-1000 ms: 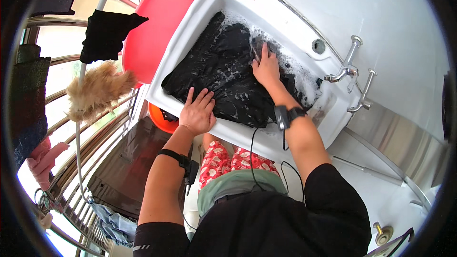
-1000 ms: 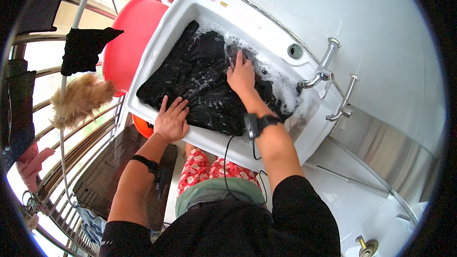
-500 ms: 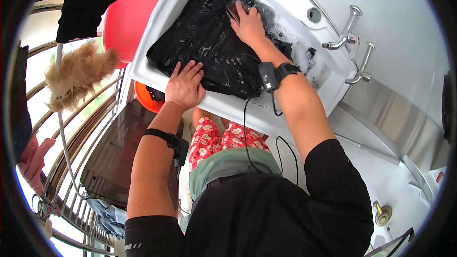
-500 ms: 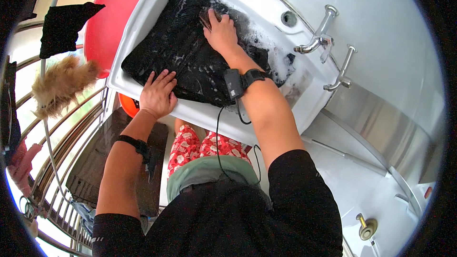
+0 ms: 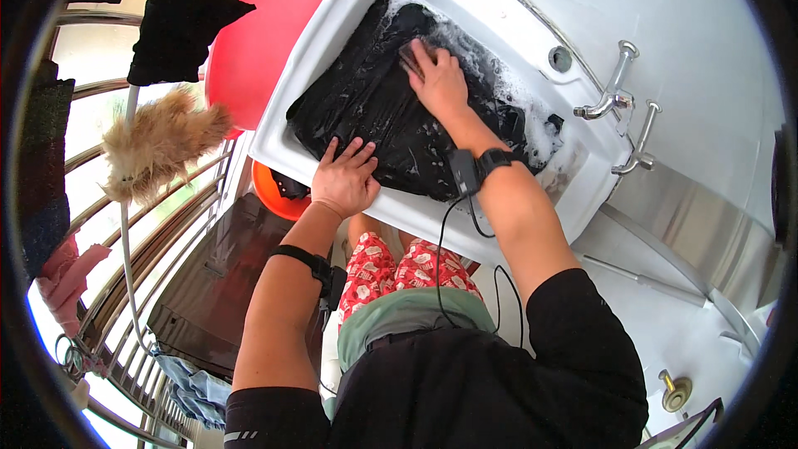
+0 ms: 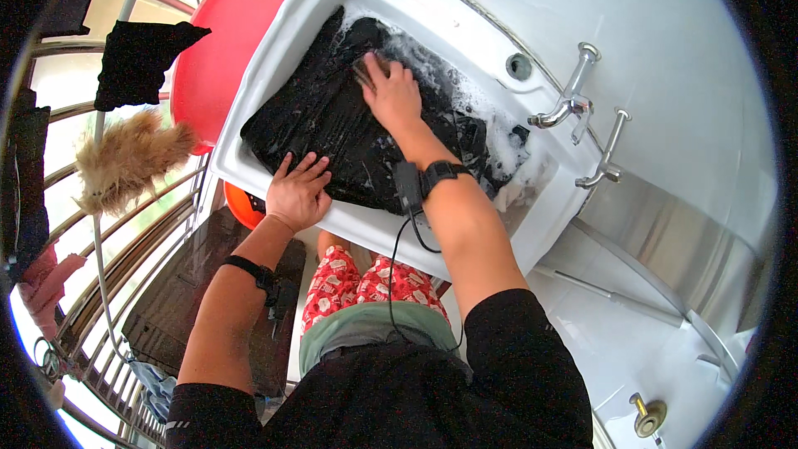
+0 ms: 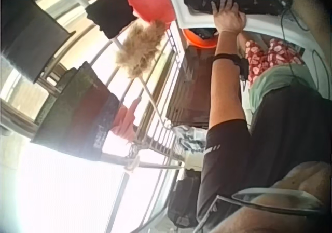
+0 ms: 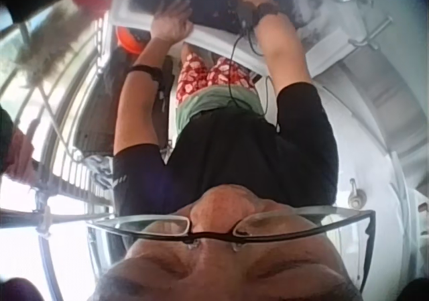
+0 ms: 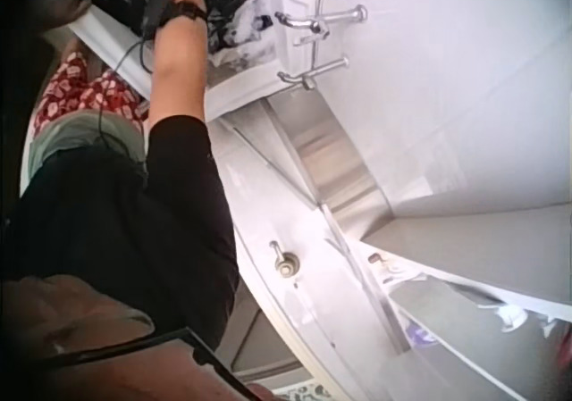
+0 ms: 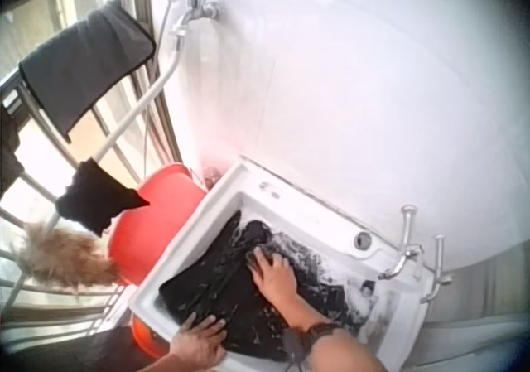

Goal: Scrub a piece of black clothing in a soapy sink using a brush.

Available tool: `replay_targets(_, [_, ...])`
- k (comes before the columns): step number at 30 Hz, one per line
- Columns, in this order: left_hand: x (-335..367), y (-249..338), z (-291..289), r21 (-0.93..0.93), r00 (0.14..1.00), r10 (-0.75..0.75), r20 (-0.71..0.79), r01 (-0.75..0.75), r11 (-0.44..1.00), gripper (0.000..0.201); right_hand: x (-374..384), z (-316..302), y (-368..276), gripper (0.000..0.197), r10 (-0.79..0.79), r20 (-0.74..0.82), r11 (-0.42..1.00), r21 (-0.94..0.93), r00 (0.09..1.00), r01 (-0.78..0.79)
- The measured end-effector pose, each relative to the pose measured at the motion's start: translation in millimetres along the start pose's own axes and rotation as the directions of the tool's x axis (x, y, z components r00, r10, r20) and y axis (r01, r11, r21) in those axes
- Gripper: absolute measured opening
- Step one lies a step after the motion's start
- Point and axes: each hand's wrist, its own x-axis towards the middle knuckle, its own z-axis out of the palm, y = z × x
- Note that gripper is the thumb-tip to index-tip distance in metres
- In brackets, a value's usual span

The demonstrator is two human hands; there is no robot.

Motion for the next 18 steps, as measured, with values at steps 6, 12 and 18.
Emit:
replay_targets(6, [-8, -1, -3, -0.002, 0.996, -0.077, -0.048, 0.077, 0.997, 0.034, -48, 8, -49, 0.069, 0.145, -0.084, 0.936, 0.335, 0.986, -0.110])
replay_targets(12, [-3, 1, 3, -0.007, 0.994, -0.046, -0.102, 0.046, 0.999, 0.029, -55, -11, -23, 0.063, 0.005, 0.033, 0.995, 0.103, 0.999, -0.008])
replay_targets(18, [-3, 1, 1, -0.002, 0.994, -0.056, -0.094, 0.056, 0.998, 0.028, -3, 1, 31, 0.056, 0.186, 0.043, 0.980, -0.084, 0.981, -0.182])
